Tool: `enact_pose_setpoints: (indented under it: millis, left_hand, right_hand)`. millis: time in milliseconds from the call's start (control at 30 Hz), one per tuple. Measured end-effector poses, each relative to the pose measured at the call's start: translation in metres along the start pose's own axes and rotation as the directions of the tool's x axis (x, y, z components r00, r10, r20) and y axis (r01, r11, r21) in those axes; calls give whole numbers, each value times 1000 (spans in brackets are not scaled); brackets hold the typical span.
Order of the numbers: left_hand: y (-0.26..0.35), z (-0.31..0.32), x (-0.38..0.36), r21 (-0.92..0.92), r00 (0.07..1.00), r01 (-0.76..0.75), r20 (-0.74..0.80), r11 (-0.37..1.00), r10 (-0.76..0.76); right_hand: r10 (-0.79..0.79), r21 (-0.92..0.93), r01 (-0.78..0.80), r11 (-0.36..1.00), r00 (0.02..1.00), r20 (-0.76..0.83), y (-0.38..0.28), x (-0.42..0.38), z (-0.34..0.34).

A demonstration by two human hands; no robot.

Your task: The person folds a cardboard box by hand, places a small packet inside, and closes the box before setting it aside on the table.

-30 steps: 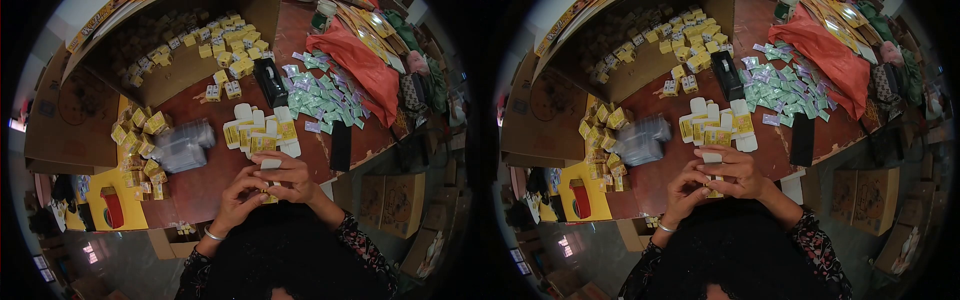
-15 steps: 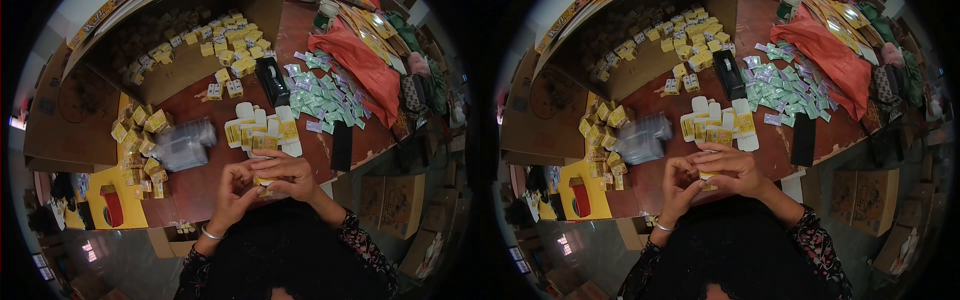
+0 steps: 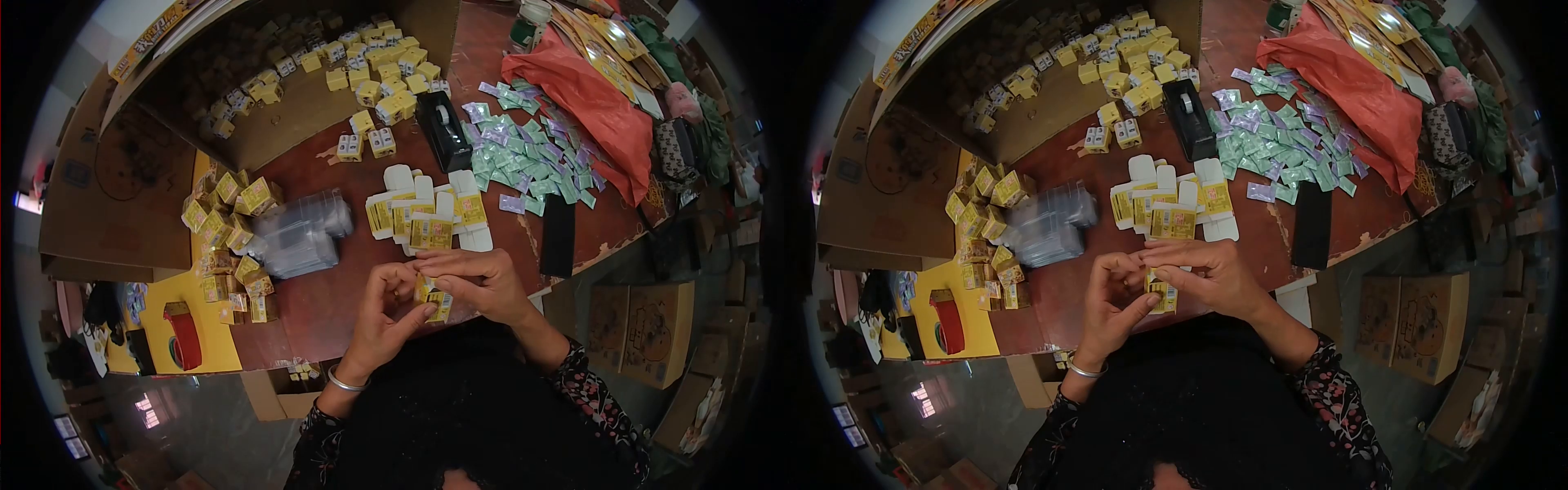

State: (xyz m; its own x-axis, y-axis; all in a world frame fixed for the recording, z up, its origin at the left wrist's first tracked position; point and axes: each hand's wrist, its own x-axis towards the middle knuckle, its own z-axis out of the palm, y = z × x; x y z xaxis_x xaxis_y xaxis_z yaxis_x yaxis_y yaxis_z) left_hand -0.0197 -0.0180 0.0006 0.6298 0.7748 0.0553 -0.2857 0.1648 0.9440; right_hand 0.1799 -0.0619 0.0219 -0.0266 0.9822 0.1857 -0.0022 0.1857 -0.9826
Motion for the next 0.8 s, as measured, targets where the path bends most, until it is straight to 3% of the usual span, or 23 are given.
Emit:
enact_pose_setpoints:
  millis: [167, 367, 467, 800]
  left_hand:
    - [4, 4, 1, -89, 1000, 18, 20, 996, -16]
    - [-2, 4, -1, -212, 998, -60, -4, 975, 60]
    - [4, 7, 2, -45, 995, -100, -30, 994, 99]
    - [-11, -5, -2, -44, 1000, 2, 10, 999, -2]
  right_hand:
    - [-26, -86, 26, 996, 1000, -3, -2, 0, 1]
    - [-218, -207, 249, 946, 963, 161, 0, -1, -6]
    - [-229, -293, 267, 918, 961, 157, 8, -5, -6]
    - [-292, -558, 357, 749, 934, 206, 11, -9, -4]
